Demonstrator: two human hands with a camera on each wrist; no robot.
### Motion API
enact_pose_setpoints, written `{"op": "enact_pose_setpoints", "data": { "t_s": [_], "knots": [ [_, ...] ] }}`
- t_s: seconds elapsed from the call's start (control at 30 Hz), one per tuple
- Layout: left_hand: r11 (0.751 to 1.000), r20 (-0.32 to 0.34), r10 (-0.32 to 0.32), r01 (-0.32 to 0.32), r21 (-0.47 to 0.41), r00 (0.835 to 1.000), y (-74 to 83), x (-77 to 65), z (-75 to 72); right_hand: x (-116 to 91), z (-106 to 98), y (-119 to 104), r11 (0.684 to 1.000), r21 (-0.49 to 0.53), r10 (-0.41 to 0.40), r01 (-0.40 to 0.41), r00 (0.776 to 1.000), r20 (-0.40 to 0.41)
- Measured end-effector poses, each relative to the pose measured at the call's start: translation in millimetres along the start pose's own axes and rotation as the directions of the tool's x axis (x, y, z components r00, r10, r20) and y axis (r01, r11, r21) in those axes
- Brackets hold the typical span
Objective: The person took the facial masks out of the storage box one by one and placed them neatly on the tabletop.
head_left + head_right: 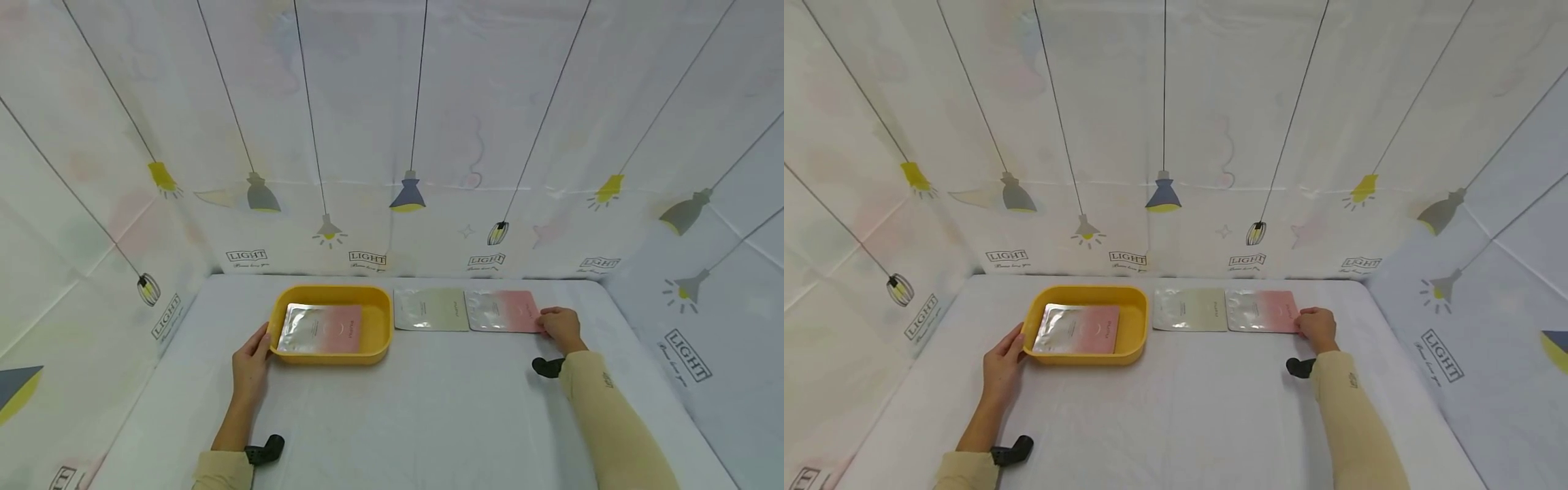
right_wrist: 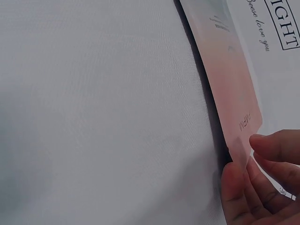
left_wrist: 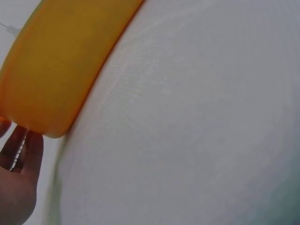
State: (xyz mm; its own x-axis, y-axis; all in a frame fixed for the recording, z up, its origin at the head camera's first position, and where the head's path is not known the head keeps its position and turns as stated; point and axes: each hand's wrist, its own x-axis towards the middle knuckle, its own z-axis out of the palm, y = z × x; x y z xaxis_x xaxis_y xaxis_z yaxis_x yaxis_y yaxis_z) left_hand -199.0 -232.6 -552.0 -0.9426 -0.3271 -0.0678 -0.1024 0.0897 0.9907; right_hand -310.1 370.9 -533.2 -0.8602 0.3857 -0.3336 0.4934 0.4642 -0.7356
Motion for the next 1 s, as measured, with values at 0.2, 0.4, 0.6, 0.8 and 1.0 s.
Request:
{"op": "enact_pose_setpoints", "data": {
  "t_s": [0.2, 0.4, 0.6, 0.8, 1.0],
  "knots": [
    [1.000, -0.008, -0.001, 0.001, -0.007, 1.000, 0.8, -0.8, 0.1, 0.5, -3.5, -0.5, 1.000, -0.019, 0.009, -0.009, 1.000, -0.024],
    [1.000, -0.007, -0.004, 0.004, 0.008, 1.000, 1.2, -0.1, 0.3, -3.4, -6.8, 0.2, 0.999, -0.036, 0.017, -0.018, 1.000, -0.024],
    [1.000, -0.007, -0.005, 0.005, 0.000, 1.000, 1.1, 0.7, -0.9, -10.9, -6.7, -9.5, 1.000, -0.008, -0.005, 0.005, 1.000, -0.007],
    [1.000, -0.004, 0.002, -0.002, -0.012, 1.000, -0.1, 0.4, -0.5, -20.0, -1.6, -26.7, 0.999, 0.032, -0.039, 0.038, 0.998, 0.050],
    [0.999, 0.000, -0.001, 0.001, -0.044, 1.000, -0.7, -0.2, 0.6, -34.1, 10.6, -49.0, 0.995, 0.030, -0.095, 0.091, 0.986, 0.137]
  ]
}}
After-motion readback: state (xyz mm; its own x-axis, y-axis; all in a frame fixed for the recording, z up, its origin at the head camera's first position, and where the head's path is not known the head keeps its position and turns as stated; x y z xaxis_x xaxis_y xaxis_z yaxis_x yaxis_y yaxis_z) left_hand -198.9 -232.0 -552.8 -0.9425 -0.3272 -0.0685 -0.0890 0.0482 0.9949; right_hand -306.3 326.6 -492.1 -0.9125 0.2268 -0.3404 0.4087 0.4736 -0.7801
